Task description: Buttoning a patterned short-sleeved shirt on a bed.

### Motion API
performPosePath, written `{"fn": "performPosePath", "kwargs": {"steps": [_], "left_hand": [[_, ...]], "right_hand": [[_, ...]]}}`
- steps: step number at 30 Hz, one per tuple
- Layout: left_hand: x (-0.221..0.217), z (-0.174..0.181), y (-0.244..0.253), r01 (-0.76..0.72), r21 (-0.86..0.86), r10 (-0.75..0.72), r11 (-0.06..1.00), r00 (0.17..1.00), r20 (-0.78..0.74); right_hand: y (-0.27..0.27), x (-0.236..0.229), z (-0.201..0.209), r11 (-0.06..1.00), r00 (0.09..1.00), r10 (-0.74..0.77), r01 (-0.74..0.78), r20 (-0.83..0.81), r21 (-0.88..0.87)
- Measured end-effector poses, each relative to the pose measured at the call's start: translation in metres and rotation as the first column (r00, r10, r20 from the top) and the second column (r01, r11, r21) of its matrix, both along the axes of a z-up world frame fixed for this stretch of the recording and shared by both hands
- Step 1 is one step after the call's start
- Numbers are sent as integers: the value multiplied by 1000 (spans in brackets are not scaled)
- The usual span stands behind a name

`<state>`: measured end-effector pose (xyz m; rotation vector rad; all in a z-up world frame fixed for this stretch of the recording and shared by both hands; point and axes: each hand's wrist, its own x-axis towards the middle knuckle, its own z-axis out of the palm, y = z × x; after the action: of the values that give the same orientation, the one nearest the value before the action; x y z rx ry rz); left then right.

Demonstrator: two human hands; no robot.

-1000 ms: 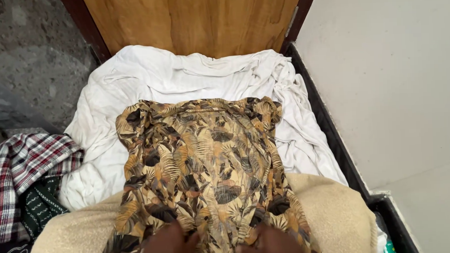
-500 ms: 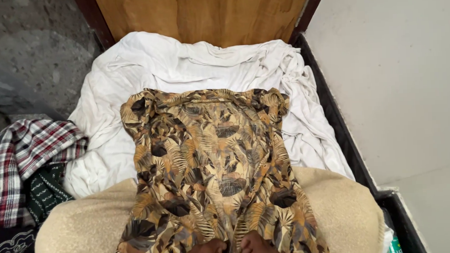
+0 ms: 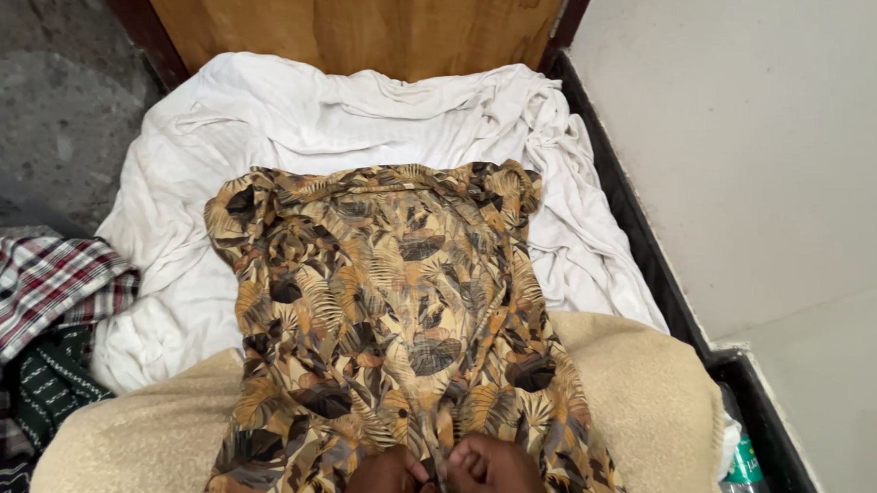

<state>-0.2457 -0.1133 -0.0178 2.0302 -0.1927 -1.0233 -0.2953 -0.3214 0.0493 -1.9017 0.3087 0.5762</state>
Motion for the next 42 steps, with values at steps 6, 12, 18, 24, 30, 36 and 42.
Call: {"fn": "performPosePath", "kwargs": {"steps": [6,12,18,24,30,36,42], "left_hand": [[-2,15,-6,-358,-225,280,906,907,-314],[1,42,-9,-478,-183,381,859,835,-396],[10,91,-8,-577,-184,456,796,771,-445],[8,93,-4,-590,-186,447,786,749,-488],[9,101,-4,-594,-201,436,779,743,-508],[7,102,-6,-603,-196,451,773,740,-500],[6,89,-7,-623,-201,466,756,727,-504]], "right_hand": [[14,-3,19,985,904,-104,152,416,-85],[10,3,-15,950,967,-238,214,86,226],[5,12,-15,862,941,-337,318,-22,395],[5,16,16,866,921,-348,388,-178,314],[6,16,26,875,920,-338,385,-198,295],[7,15,27,895,932,-316,355,-180,269],[8,12,16,900,943,-283,325,-178,291]]}}
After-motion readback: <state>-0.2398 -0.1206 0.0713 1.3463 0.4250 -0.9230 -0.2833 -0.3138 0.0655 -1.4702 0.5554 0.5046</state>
